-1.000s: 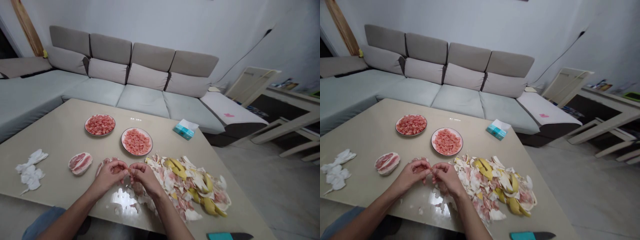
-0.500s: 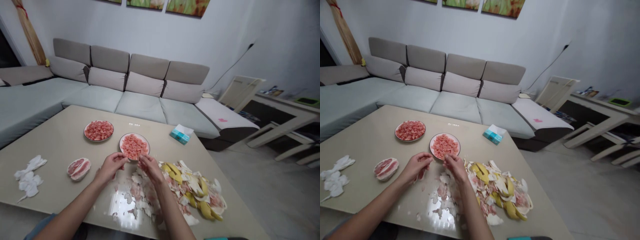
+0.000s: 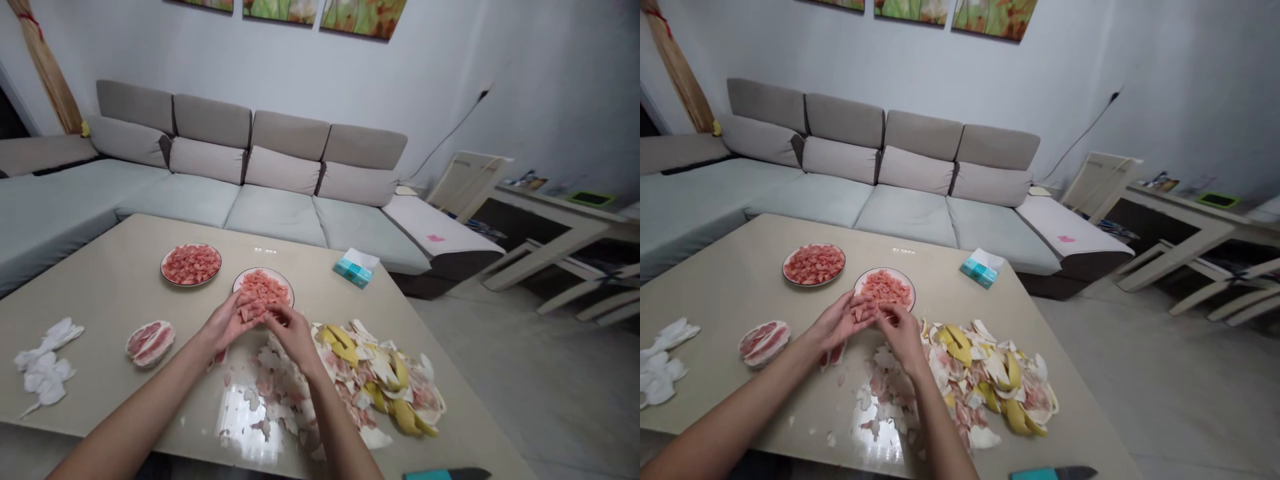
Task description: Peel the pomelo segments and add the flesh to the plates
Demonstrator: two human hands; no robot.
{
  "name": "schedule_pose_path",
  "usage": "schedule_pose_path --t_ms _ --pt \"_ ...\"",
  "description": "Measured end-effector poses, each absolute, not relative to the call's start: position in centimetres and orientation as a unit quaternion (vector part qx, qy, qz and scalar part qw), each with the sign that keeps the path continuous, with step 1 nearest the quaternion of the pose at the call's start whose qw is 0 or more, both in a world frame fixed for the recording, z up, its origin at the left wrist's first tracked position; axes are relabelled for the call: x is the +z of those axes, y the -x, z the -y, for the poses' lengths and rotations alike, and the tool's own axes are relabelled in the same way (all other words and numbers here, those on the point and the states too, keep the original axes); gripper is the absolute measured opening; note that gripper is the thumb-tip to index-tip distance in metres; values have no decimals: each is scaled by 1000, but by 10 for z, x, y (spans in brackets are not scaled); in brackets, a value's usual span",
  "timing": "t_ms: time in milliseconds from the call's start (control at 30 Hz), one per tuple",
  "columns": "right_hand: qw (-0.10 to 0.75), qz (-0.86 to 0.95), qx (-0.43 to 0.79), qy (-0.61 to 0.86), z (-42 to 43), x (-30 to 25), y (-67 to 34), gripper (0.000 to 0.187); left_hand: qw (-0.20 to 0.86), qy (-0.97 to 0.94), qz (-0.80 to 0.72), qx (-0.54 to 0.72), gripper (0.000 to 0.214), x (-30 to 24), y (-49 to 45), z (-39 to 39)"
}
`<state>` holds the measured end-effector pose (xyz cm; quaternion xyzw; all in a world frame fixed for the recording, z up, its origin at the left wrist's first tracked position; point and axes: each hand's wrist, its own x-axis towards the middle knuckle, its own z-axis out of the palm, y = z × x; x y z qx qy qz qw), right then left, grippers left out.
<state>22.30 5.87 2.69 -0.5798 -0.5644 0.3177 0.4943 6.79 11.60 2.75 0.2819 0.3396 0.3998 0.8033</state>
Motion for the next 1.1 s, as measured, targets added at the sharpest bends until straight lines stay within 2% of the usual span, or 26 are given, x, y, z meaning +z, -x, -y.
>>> schedule_pose_path --t_ms 133,233,333,600,833,967,1100 --pt "487 625 266 549 -15 33 -190 31 832 -222 -288 419 32 39 -56 -71" --pt "504 626 227 551 0 30 -177 23 852 -203 -247 415 34 40 -51 -47" --pt "519 609 252 544 3 29 -179 11 851 -233 -246 401 30 37 -46 -36" --pt "497 587 338 543 2 29 -195 12 729 -460 -345 373 25 30 -36 -37" --pt "529 492 455 521 3 25 -190 20 753 -405 -351 382 27 27 -38 -36" --pt "543 514 415 519 3 26 -189 14 740 -438 -356 367 29 26 -37 -36" --pt "519 541 391 533 3 26 -192 12 685 -516 -368 359 25 24 -34 -40"
